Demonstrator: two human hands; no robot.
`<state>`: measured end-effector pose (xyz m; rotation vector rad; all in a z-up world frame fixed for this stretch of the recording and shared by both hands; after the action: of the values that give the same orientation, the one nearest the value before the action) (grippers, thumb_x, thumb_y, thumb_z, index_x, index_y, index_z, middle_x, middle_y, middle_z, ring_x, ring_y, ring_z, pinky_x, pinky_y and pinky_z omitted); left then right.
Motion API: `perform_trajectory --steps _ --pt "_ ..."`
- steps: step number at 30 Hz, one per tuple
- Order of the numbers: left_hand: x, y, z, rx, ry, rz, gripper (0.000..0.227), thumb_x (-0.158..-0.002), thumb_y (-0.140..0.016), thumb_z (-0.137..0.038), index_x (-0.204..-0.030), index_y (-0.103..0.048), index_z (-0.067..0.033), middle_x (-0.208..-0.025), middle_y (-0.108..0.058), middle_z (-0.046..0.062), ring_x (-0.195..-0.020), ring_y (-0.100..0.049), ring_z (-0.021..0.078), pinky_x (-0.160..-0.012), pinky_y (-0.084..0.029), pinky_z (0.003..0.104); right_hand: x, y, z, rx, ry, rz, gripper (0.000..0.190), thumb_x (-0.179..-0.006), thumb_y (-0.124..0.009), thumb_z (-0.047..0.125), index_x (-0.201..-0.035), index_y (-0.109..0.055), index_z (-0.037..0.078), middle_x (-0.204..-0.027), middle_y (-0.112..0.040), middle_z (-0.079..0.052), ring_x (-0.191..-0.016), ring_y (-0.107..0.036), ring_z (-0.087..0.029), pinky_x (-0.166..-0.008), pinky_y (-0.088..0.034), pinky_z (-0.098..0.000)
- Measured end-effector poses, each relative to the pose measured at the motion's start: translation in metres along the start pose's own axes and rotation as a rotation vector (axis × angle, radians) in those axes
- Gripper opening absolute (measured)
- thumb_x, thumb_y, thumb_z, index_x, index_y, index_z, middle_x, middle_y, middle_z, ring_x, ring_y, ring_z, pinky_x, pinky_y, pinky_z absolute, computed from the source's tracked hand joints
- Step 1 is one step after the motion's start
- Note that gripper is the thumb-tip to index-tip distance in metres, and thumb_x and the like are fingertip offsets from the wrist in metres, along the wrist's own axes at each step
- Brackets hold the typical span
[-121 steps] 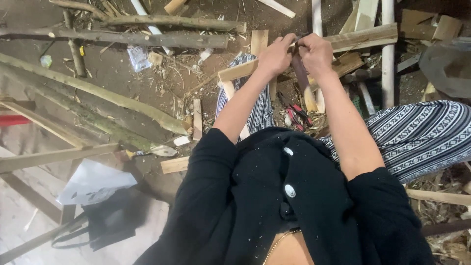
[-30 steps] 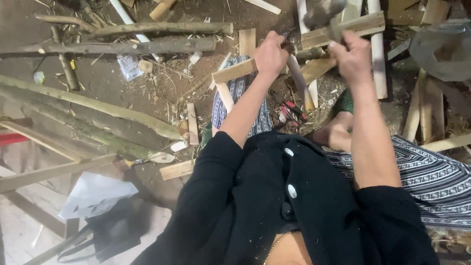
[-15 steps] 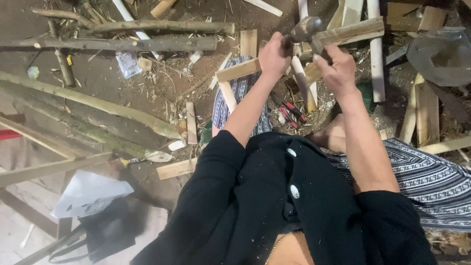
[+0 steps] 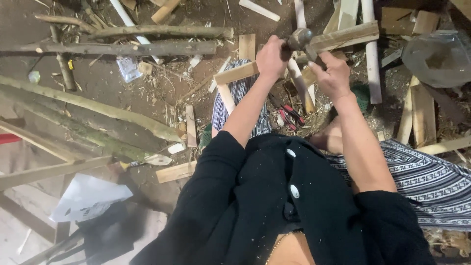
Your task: The person sits on the ground in a woodworking area and fits small wooden dowels into holes in wooden stick pieces, pressing them by hand and using pliers to grip and adjust the parts. They pick up sticks one at a time, fit the dowels, and set finished pieces aside among the scrap wood.
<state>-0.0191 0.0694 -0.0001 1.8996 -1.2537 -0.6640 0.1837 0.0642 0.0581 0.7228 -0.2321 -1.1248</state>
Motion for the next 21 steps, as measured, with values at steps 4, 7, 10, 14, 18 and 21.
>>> perform_trajectory --steps 4,7,10,14,18,21 --pt "0.0 -0.002 0.01 0.019 0.033 0.031 0.024 -0.088 -0.06 -0.029 -0.076 -0.075 -0.0164 -0.079 -0.057 0.002 -0.06 -0.057 0.0167 -0.057 -0.047 0.03 -0.008 0.007 -0.001 -0.155 0.069 -0.018 0.027 -0.099 -0.069 0.005 -0.123 -0.074 -0.006 -0.086 -0.07 -0.012 -0.064 -0.055 -0.018 -0.052 -0.039 -0.0272" --pt "0.0 -0.003 0.009 -0.024 0.02 0.034 0.017 -0.086 -0.069 -0.035 -0.081 -0.074 -0.0191 -0.083 -0.058 0.0 -0.061 -0.059 0.0152 -0.061 -0.049 0.03 -0.011 0.023 -0.012 -0.144 0.104 -0.07 0.025 -0.101 -0.068 0.002 -0.122 -0.073 -0.012 -0.088 -0.072 -0.016 -0.061 -0.053 -0.016 -0.047 -0.036 -0.0246" --pt "0.002 -0.002 0.008 -0.052 0.018 0.025 0.015 -0.083 -0.071 -0.035 -0.087 -0.073 -0.0213 -0.091 -0.059 0.001 -0.069 -0.062 0.0192 -0.069 -0.05 0.036 0.001 0.036 -0.049 0.084 -0.007 -0.1 0.021 -0.1 -0.073 0.012 -0.115 -0.075 -0.003 -0.082 -0.069 -0.011 -0.061 -0.053 -0.02 -0.051 -0.036 -0.0311" --pt "0.006 -0.001 0.006 -0.022 0.03 0.014 0.015 -0.082 -0.067 -0.032 -0.092 -0.071 -0.0234 -0.094 -0.06 0.001 -0.078 -0.065 0.0222 -0.079 -0.05 0.04 0.035 0.023 -0.14 0.432 -0.363 -0.007 0.023 -0.095 -0.079 0.025 -0.111 -0.078 0.009 -0.09 -0.075 -0.016 -0.08 -0.069 -0.036 -0.071 -0.052 -0.0467" --pt "0.007 -0.004 0.005 -0.034 0.042 0.083 0.021 -0.086 -0.065 -0.036 -0.103 -0.073 -0.0277 -0.093 -0.058 -0.001 -0.075 -0.065 0.0172 -0.078 -0.051 0.037 0.084 0.0 -0.22 0.609 -0.493 0.062 0.041 -0.087 -0.084 0.04 -0.113 -0.08 0.009 -0.09 -0.076 -0.02 -0.077 -0.072 -0.043 -0.069 -0.057 -0.0504" --pt "0.005 -0.002 0.005 0.002 0.053 0.086 0.021 -0.084 -0.065 -0.036 -0.099 -0.078 -0.0281 -0.094 -0.059 0.0 -0.08 -0.065 0.0196 -0.083 -0.05 0.04 0.11 -0.006 -0.241 0.666 -0.586 0.137 0.037 -0.085 -0.08 0.037 -0.114 -0.08 0.014 -0.095 -0.077 -0.019 -0.084 -0.072 -0.043 -0.076 -0.056 -0.0492"
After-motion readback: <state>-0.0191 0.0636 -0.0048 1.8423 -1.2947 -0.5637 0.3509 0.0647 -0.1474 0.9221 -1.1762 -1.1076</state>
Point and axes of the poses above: each hand's wrist, its own x-axis away from the middle knuckle, its own y-axis out of the back of the hand, z = x × y, the point moved 6 cm from there along -x, towards the middle knuckle
